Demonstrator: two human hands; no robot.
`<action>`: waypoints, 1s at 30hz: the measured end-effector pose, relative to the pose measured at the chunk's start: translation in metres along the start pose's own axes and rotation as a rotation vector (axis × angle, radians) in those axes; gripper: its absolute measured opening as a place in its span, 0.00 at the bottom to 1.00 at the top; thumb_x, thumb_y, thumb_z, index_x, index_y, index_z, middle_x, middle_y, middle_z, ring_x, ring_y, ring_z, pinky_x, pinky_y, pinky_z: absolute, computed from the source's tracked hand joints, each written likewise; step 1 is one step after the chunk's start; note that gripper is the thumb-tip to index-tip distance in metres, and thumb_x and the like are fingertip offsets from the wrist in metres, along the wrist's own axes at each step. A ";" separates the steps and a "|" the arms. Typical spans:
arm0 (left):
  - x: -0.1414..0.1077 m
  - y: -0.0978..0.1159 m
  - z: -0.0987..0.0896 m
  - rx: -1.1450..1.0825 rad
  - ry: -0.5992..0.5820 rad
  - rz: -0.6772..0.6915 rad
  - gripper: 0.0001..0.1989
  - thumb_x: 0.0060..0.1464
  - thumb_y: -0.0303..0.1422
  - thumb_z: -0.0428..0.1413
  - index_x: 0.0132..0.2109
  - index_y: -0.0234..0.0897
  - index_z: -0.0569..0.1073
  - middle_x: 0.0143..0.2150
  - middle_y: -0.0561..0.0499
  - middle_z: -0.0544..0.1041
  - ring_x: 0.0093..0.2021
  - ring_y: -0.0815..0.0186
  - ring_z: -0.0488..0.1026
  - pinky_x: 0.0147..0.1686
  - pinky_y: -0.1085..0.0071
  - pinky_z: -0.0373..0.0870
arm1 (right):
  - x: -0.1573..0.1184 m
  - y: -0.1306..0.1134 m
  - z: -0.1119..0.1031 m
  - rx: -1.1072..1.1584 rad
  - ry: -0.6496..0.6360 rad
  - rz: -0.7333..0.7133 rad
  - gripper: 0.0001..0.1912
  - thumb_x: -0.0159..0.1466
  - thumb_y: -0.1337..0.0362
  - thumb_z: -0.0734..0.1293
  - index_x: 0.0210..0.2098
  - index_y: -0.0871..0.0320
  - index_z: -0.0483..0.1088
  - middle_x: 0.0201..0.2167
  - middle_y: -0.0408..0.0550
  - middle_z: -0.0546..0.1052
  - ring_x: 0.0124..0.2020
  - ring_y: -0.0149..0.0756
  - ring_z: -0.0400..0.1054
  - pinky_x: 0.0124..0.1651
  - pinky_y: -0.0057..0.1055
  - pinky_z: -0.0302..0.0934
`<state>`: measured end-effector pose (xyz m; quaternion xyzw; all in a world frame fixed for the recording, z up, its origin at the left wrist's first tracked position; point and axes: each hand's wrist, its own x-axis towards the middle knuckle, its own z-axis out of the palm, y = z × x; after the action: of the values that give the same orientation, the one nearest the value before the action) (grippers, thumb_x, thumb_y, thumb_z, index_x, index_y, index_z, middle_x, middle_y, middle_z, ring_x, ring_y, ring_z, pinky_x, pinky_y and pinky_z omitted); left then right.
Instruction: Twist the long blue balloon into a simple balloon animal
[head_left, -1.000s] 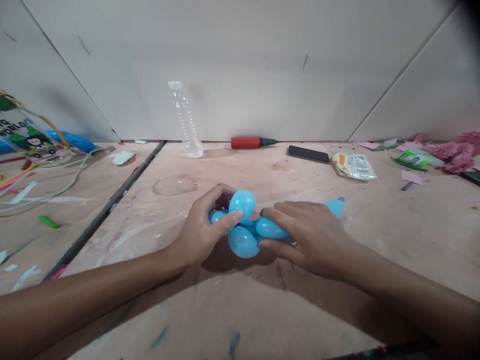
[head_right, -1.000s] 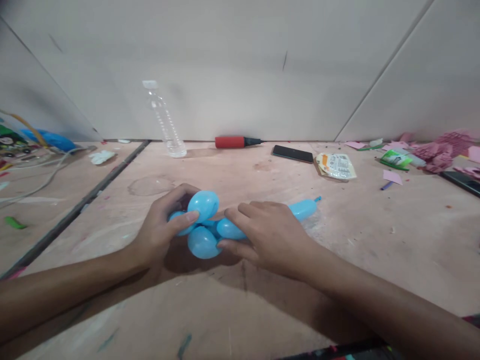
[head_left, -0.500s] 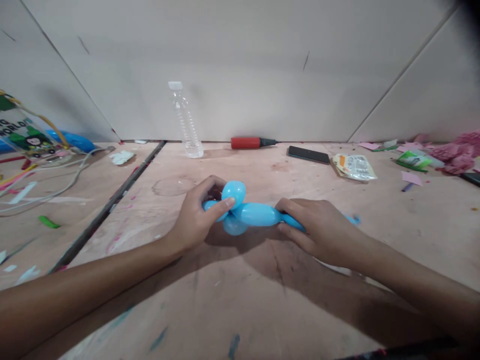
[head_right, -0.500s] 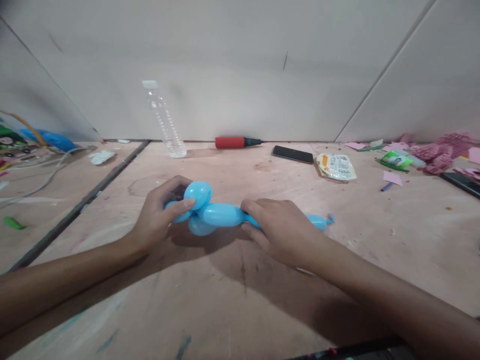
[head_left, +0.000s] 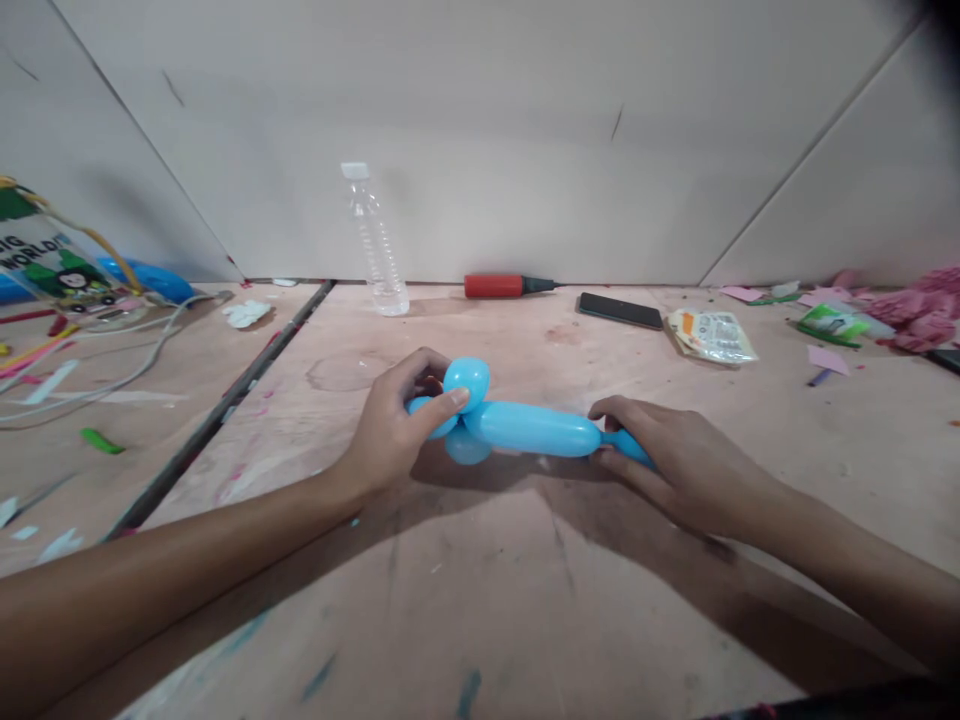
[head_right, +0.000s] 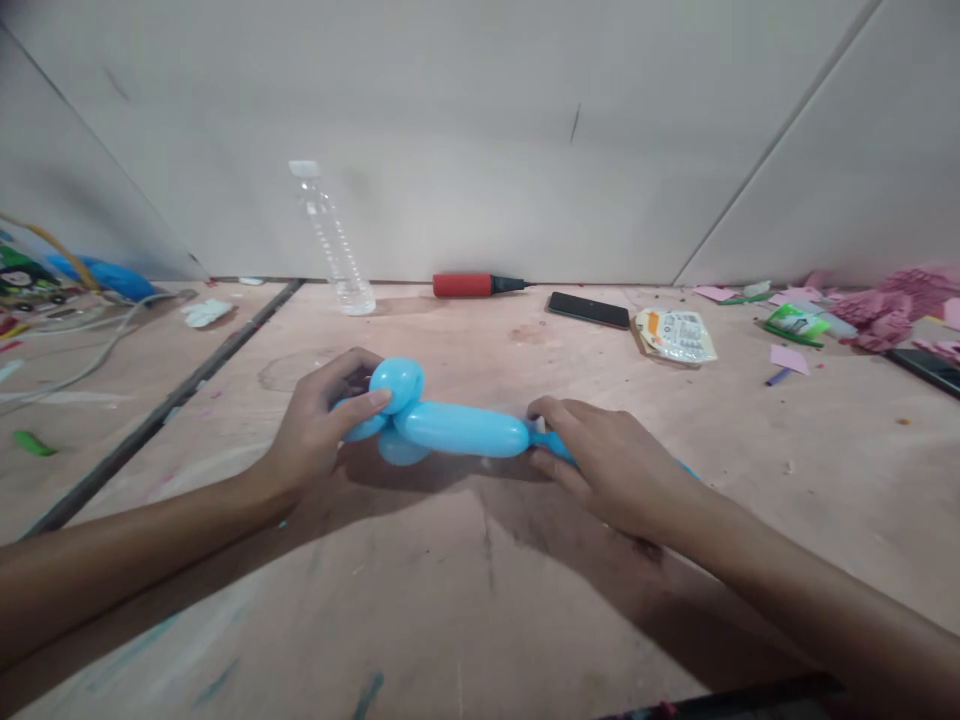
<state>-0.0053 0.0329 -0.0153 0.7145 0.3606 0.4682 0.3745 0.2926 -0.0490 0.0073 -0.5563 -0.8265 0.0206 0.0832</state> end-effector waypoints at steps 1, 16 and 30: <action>0.000 0.000 0.000 -0.002 0.004 -0.002 0.12 0.57 0.41 0.62 0.37 0.37 0.73 0.33 0.56 0.72 0.35 0.65 0.69 0.38 0.68 0.67 | -0.001 0.002 0.000 0.003 0.014 -0.001 0.11 0.73 0.55 0.62 0.49 0.52 0.70 0.44 0.49 0.82 0.40 0.46 0.77 0.37 0.35 0.60; 0.007 0.000 -0.001 -0.048 0.090 -0.044 0.12 0.54 0.41 0.61 0.34 0.38 0.71 0.31 0.56 0.70 0.34 0.65 0.68 0.34 0.69 0.64 | -0.015 0.042 -0.003 -0.115 0.004 0.150 0.18 0.74 0.54 0.53 0.37 0.52 0.70 0.31 0.51 0.81 0.31 0.50 0.76 0.31 0.38 0.58; 0.006 0.002 0.006 -0.101 0.053 -0.250 0.16 0.53 0.45 0.63 0.32 0.37 0.73 0.31 0.54 0.71 0.35 0.64 0.68 0.34 0.69 0.62 | -0.011 -0.020 -0.012 -0.255 0.334 -0.251 0.33 0.63 0.62 0.69 0.65 0.59 0.60 0.57 0.62 0.75 0.55 0.61 0.70 0.55 0.56 0.65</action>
<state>0.0026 0.0358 -0.0128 0.6317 0.4326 0.4541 0.4557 0.2806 -0.0674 0.0209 -0.4510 -0.8599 -0.1868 0.1496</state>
